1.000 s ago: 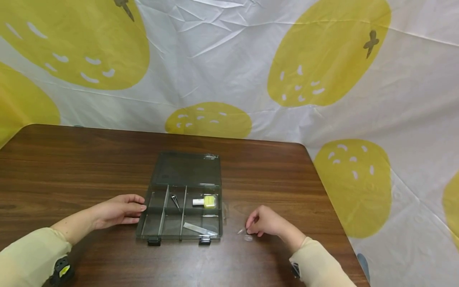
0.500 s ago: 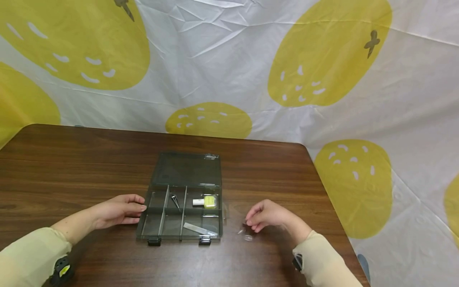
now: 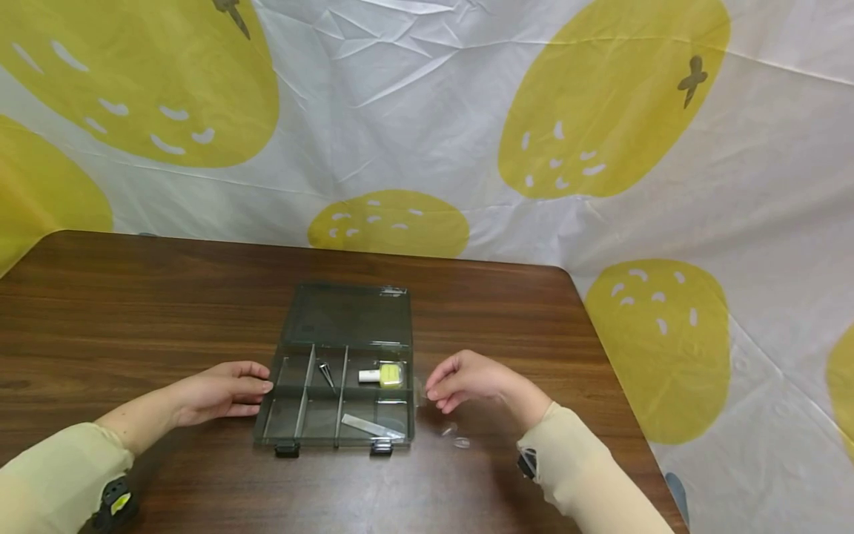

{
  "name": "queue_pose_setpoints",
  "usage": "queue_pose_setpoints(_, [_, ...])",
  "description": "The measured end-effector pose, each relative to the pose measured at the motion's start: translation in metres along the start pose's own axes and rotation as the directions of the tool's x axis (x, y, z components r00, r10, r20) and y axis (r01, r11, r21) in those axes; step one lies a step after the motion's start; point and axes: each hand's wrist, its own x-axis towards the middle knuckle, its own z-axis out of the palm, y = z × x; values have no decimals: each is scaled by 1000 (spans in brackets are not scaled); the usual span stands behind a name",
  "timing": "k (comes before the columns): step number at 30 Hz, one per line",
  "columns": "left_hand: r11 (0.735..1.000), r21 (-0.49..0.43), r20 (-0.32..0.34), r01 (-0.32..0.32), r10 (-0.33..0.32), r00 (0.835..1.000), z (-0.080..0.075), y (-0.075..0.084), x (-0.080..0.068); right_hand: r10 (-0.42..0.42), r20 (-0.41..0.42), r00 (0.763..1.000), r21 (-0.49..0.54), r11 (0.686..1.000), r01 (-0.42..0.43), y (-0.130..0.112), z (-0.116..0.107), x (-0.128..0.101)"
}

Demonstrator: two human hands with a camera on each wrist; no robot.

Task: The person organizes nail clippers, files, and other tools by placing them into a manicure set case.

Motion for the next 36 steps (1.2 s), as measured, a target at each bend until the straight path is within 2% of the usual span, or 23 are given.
queue_pose_setpoints(13, [1000,4,8,-4,4,1000,0,0,-1,-18,97,995,-10,1000,19,-27,41,39])
queue_pose_setpoints(24, [1000,-3,8,0,0,1000,-1,-1,0,-2,85,996,-2,1000,2,-44,77,66])
queue_pose_setpoints(36, [1000,-1,8,-7,7,1000,1,2,-3,21,76,997,-77,997,-15,-51,96,77])
